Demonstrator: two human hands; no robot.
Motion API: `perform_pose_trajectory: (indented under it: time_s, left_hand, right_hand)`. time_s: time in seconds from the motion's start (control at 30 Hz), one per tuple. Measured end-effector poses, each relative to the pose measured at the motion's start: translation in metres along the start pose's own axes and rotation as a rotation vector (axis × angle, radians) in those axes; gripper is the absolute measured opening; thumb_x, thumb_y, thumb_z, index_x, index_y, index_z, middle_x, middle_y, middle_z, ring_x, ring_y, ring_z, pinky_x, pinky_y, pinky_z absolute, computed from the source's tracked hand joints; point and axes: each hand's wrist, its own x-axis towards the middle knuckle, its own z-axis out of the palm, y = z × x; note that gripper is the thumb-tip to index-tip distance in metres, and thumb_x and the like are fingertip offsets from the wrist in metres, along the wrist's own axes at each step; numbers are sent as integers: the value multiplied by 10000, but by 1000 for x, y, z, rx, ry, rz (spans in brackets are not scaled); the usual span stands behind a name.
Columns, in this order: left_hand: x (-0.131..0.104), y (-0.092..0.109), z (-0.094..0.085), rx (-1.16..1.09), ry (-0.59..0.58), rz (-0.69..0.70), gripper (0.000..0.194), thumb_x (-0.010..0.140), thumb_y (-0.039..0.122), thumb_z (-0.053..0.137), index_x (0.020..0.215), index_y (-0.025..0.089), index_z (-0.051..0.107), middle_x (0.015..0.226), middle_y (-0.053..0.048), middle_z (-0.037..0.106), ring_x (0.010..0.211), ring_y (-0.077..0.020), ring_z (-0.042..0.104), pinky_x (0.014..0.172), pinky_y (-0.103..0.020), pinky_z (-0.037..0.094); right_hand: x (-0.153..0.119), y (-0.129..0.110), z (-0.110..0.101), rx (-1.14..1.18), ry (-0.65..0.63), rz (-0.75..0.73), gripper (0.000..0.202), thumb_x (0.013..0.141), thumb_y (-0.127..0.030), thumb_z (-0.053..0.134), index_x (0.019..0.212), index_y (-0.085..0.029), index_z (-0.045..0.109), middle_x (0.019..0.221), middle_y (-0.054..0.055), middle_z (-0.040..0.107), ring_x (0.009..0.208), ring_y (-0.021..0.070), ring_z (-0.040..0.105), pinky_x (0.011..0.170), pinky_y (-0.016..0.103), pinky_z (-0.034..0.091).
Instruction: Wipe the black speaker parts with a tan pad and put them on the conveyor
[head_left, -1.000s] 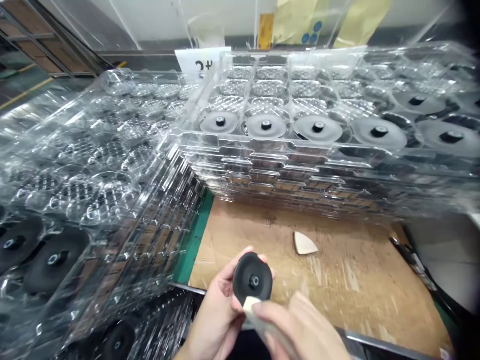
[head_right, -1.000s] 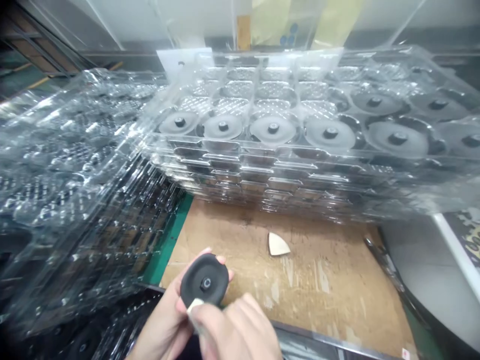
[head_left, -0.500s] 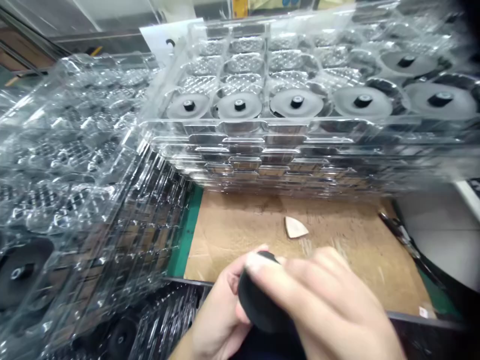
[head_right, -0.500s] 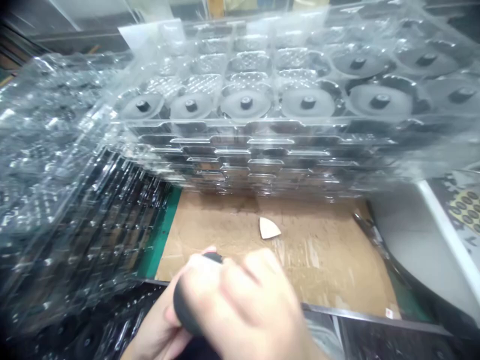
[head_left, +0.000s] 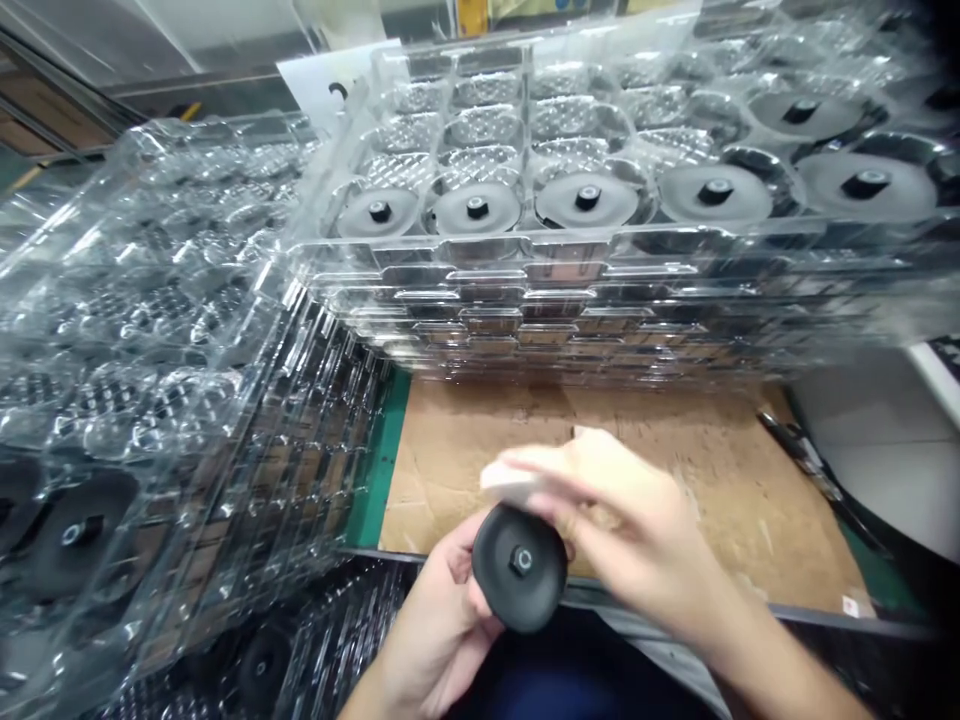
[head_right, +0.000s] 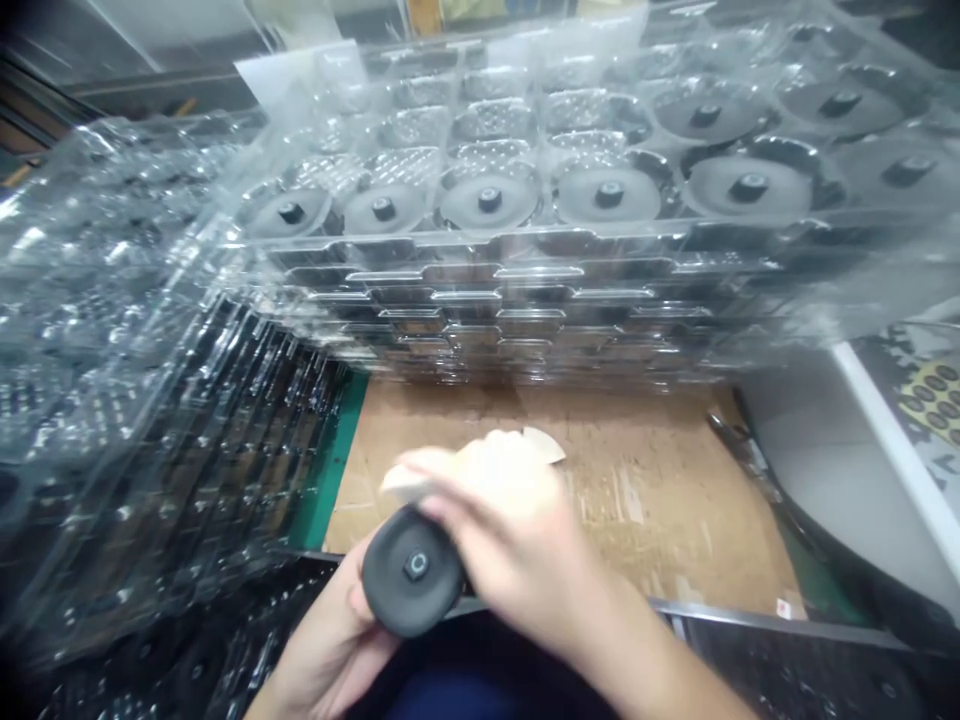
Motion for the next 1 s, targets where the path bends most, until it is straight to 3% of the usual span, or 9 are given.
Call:
perform_pose_trajectory:
  time_s: [0.07, 0.13, 0.3, 0.43, 0.57, 0.67, 0.77, 0.9, 1.0]
  left_hand:
    - [-3, 1, -5, -59, -35, -1, 660, 522, 358, 790, 1133, 218, 582, 1147, -110, 614, 983, -272, 600, 849, -333, 469]
    - [-4, 3, -9, -97, -64, 7, 640, 552, 365, 769, 1146, 229, 571, 1211, -117, 576, 1043, -294, 574, 879, -357, 460]
    - [-1, 4, -15, -151, -117, 67, 621, 572, 396, 745, 1141, 213, 573, 1228, -110, 564, 1095, -296, 537, 896, -365, 462]
    - [2, -1, -7, -129, -59, 81, 605, 593, 367, 746, 1154, 239, 563, 1209, -86, 578, 1086, -278, 545, 909, -355, 451]
    - [1, -4, 2, -98, 18, 126, 500, 628, 335, 735, 1098, 225, 604, 1073, -61, 648, 1057, -227, 561, 943, -313, 419]
    - [1, -4, 3, -91, 20, 110, 490, 612, 326, 748, 1076, 240, 616, 1072, -54, 649, 1033, -235, 577, 943, -329, 426]
    - [0, -5, 2, -92, 50, 156, 564, 545, 310, 788, 1079, 278, 610, 1097, -33, 639, 992, -228, 601, 869, -300, 480]
    - [-3, -5, 8, -86, 42, 127, 494, 581, 330, 764, 1050, 249, 631, 981, -37, 679, 981, -202, 604, 895, -277, 458]
    - [-6, 0, 8, -87, -7, 129, 488, 557, 340, 773, 1021, 266, 642, 1039, -28, 663, 1001, -218, 594, 921, -298, 438]
  right_hand:
    - [-12, 19, 5, -43, 0, 259, 252, 879, -216, 463, 1110, -235, 564, 1012, 14, 630, 881, 123, 570, 759, 248, 442]
    - [-33, 36, 20, -64, -37, 362, 267, 882, -241, 452, 1126, -219, 558, 1028, 40, 625, 923, 151, 572, 774, 273, 462]
    - [-74, 50, 51, -39, -125, 329, 222, 867, -189, 454, 995, -196, 635, 725, 16, 625, 675, 140, 581, 627, 265, 485]
    - [-54, 28, 27, -34, 11, 370, 247, 870, -212, 471, 1092, -222, 579, 1026, 33, 630, 923, 151, 588, 795, 273, 480]
    - [-23, -18, 6, -47, 199, 121, 306, 837, -151, 497, 1136, -195, 542, 1079, 41, 616, 966, 150, 568, 850, 266, 456]
    - [-16, -39, 8, 29, 90, -32, 267, 820, -100, 473, 1064, -133, 577, 876, 51, 652, 795, 137, 590, 751, 255, 488]
    - [-11, -42, 12, 77, -49, 19, 240, 824, -91, 460, 1008, -166, 595, 870, 15, 652, 754, 111, 590, 706, 223, 489]
    - [-4, -39, 14, -49, 125, -38, 280, 827, -103, 447, 1084, -92, 557, 927, 80, 639, 798, 167, 576, 731, 316, 474]
    - [-14, -38, 9, 6, 21, -84, 263, 826, -85, 440, 1053, -117, 569, 826, 52, 635, 742, 138, 574, 691, 264, 479]
